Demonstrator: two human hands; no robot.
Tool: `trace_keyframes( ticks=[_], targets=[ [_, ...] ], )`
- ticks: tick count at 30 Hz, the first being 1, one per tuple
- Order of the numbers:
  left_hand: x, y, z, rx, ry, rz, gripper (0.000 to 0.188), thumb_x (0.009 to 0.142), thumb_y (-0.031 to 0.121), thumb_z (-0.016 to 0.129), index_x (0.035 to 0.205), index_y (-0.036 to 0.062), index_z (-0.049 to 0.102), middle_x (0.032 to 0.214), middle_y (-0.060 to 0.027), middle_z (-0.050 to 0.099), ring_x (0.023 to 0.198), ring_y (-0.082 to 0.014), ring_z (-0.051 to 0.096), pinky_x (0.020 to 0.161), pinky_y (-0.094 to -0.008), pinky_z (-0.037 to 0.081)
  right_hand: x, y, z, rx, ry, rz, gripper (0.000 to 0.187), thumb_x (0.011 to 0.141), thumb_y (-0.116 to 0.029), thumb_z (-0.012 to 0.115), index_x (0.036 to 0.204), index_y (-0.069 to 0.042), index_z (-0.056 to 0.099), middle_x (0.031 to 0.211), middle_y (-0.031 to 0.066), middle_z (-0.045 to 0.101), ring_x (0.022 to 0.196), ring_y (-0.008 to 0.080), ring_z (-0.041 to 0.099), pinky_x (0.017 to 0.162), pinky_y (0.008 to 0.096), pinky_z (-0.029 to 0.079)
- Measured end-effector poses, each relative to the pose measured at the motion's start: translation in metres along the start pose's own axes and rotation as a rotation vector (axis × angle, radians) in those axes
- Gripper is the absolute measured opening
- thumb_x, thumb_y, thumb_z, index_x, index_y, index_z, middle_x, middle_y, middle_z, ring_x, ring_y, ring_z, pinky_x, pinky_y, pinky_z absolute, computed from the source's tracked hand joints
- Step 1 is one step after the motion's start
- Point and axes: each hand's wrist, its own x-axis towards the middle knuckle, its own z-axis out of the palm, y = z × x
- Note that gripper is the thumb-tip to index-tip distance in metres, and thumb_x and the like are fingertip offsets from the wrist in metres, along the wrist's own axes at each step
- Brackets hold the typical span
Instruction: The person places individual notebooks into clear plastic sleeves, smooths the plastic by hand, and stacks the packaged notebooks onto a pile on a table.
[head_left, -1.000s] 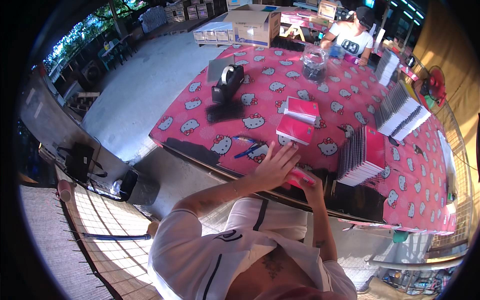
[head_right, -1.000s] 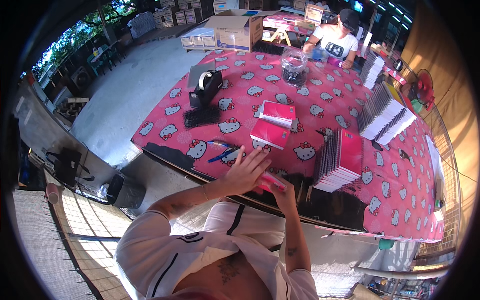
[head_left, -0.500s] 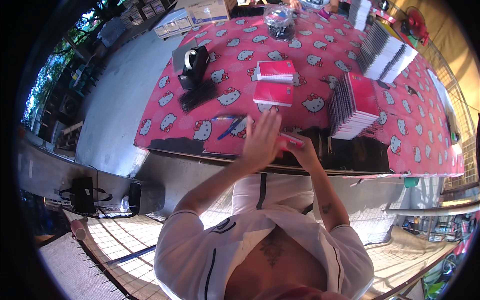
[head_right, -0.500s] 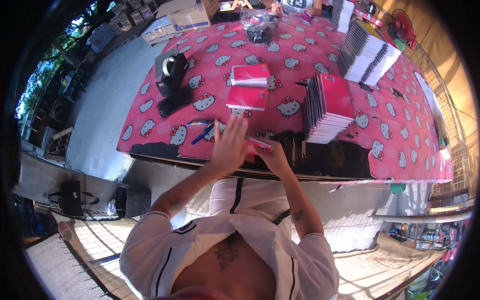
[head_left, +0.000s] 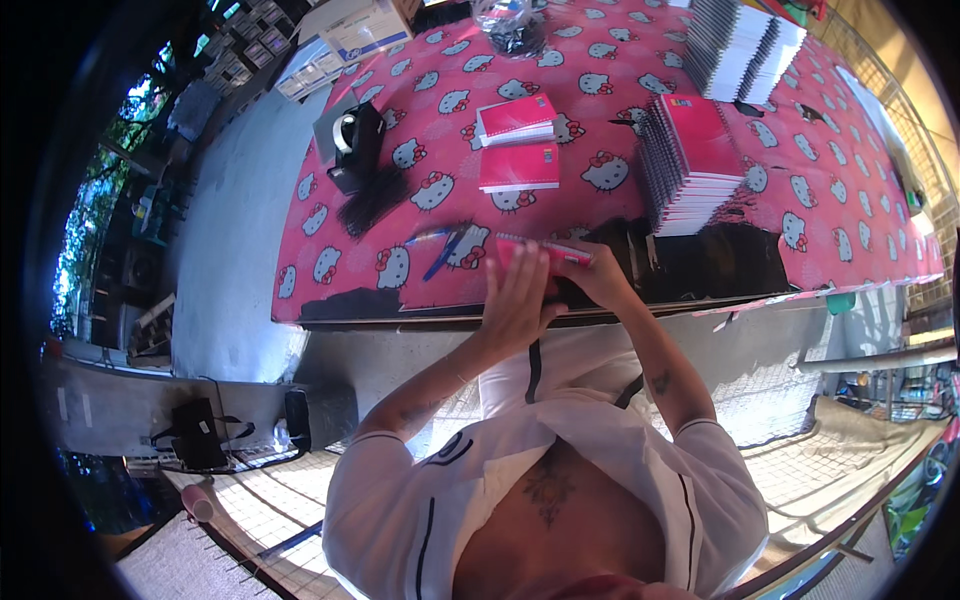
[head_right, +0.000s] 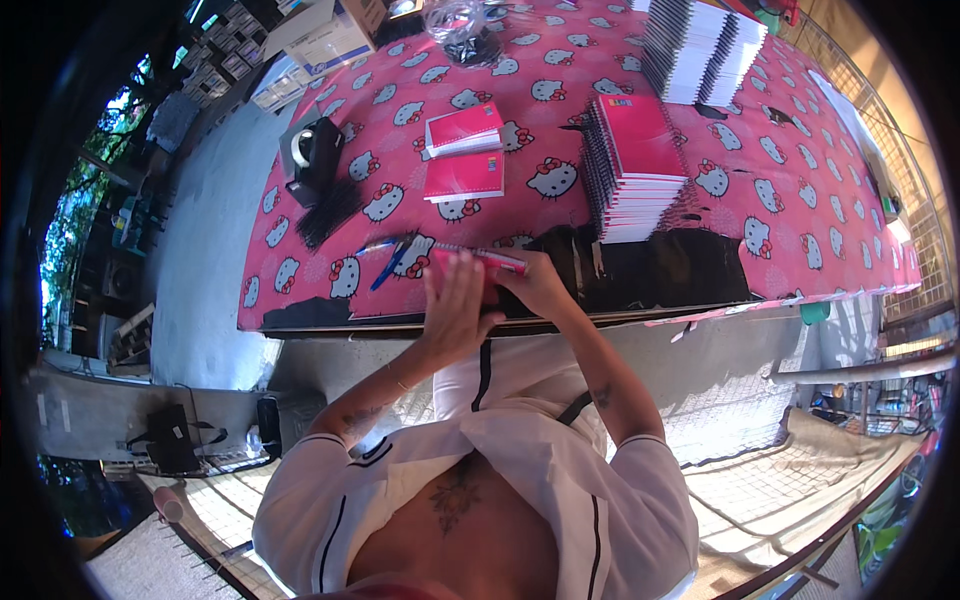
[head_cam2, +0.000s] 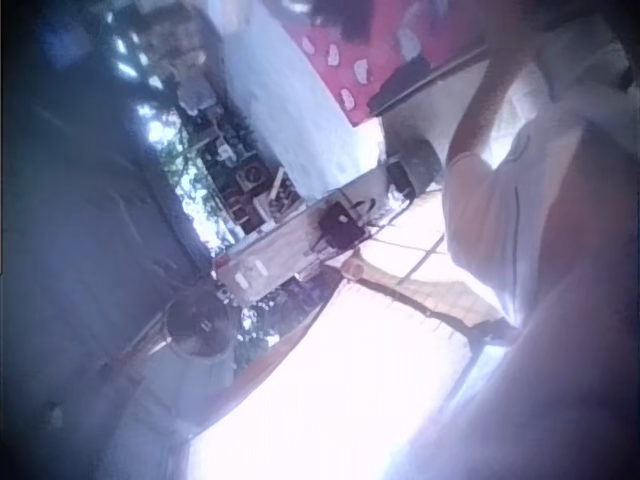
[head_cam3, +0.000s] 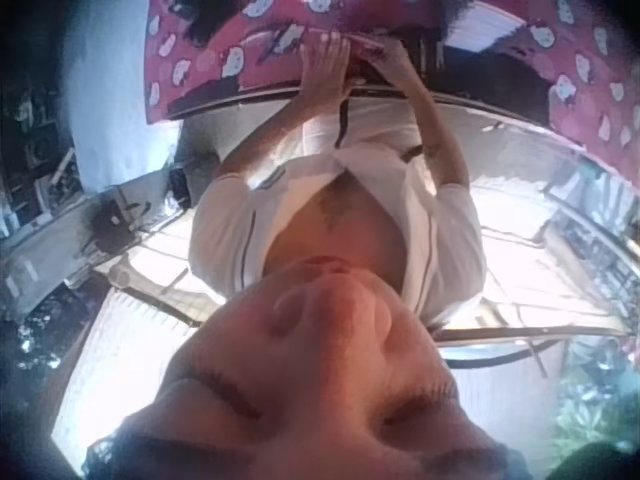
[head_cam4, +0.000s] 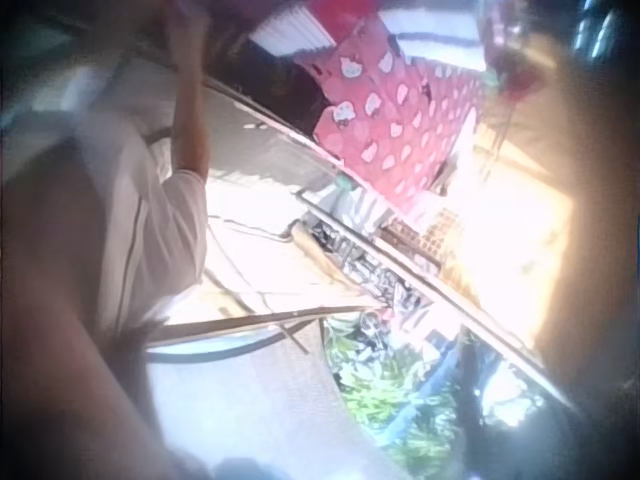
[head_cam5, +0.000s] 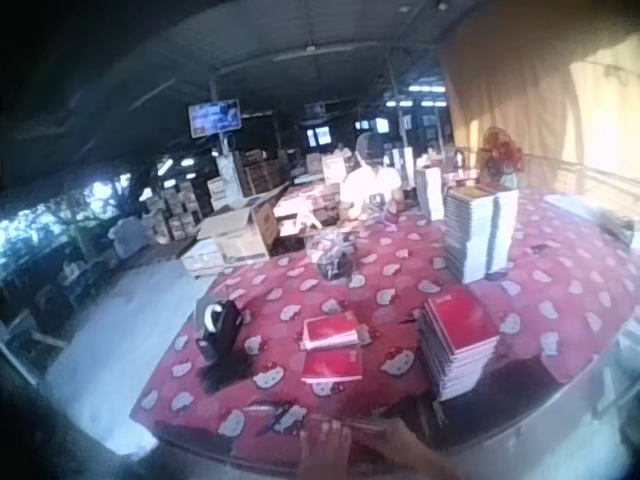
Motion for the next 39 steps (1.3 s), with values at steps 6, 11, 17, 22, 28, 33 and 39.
trace_keyframes(
  ticks=[6,11,17,22,28,33,39],
  targets=[
    [0.005,0.001,0.000,-0.031,-0.004,0.037,0.077,0.097,0.052,0.044,0.149,-0.0038,0.032,0.157,-0.0262,0.025,0.147,-0.0430,0.021,0.113,-0.0684,0.006,0.001,0.011,0.002,-0.003,0.011,0.002,0.034,0.088,-0.005,0.067,0.122,-0.002,0.066,0.098,0.0173,0.072,0.085,0.0151,0.067,0.081,0.0322,0.052],
    [0.041,-0.019,-0.037,-0.142,-0.131,-0.011,0.055,0.098,0.033,0.053,0.145,0.0076,0.044,0.151,-0.0151,0.040,0.143,-0.0319,0.034,0.114,-0.0646,0.011,-0.002,0.009,-0.001,-0.108,0.028,-0.071,0.032,0.087,-0.010,0.070,0.119,-0.002,0.068,0.094,0.0182,0.072,0.081,0.0156,0.067,0.079,0.0323,0.052],
    [0.056,-0.023,-0.048,-0.215,-0.313,0.022,0.066,0.095,0.039,0.057,0.146,0.0019,0.039,0.153,-0.0200,0.035,0.145,-0.0353,0.029,0.113,-0.0654,0.012,-0.003,0.002,-0.001,-0.089,-0.022,-0.028,0.031,0.087,-0.010,0.070,0.117,-0.001,0.068,0.091,0.0181,0.072,0.079,0.0185,0.068,0.077,0.0333,0.052],
    [-0.013,0.007,0.015,-0.130,-0.216,0.062,0.092,0.093,0.057,0.050,0.150,-0.0096,0.023,0.157,-0.0317,0.020,0.148,-0.0465,0.016,0.113,-0.0692,0.007,-0.003,0.011,0.003,-0.056,0.046,-0.086,0.032,0.086,-0.009,0.069,0.118,-0.002,0.068,0.092,0.0199,0.072,0.081,0.0200,0.070,0.077,0.0342,0.052],
    [0.011,0.010,-0.002,-0.066,-0.080,0.100,0.088,0.097,0.059,0.038,0.150,-0.0093,0.024,0.157,-0.0320,0.020,0.147,-0.0467,0.018,0.111,-0.0704,0.005,-0.005,0.012,0.001,-0.130,0.005,-0.091,0.036,0.084,-0.007,0.068,0.120,-0.003,0.067,0.092,0.0209,0.071,0.081,0.0207,0.071,0.076,0.0337,0.053],
    [0.029,0.011,-0.006,-0.052,-0.010,0.084,0.088,0.097,0.060,0.034,0.149,-0.0099,0.025,0.157,-0.0305,0.021,0.147,-0.0450,0.019,0.112,-0.0697,0.004,-0.006,0.009,0.001,-0.095,-0.037,-0.047,0.037,0.083,-0.006,0.068,0.120,-0.004,0.067,0.091,0.0200,0.072,0.081,0.0236,0.072,0.076,0.0340,0.054],
    [0.019,0.011,-0.012,-0.052,-0.052,0.132,0.074,0.097,0.049,0.047,0.148,-0.0033,0.033,0.155,-0.0260,0.028,0.145,-0.0422,0.026,0.113,-0.0669,0.009,-0.004,0.013,0.000,-0.109,-0.026,-0.034,0.035,0.081,-0.007,0.071,0.115,-0.003,0.068,0.089,0.0201,0.071,0.080,0.0246,0.072,0.074,0.0342,0.053]
  ],
)
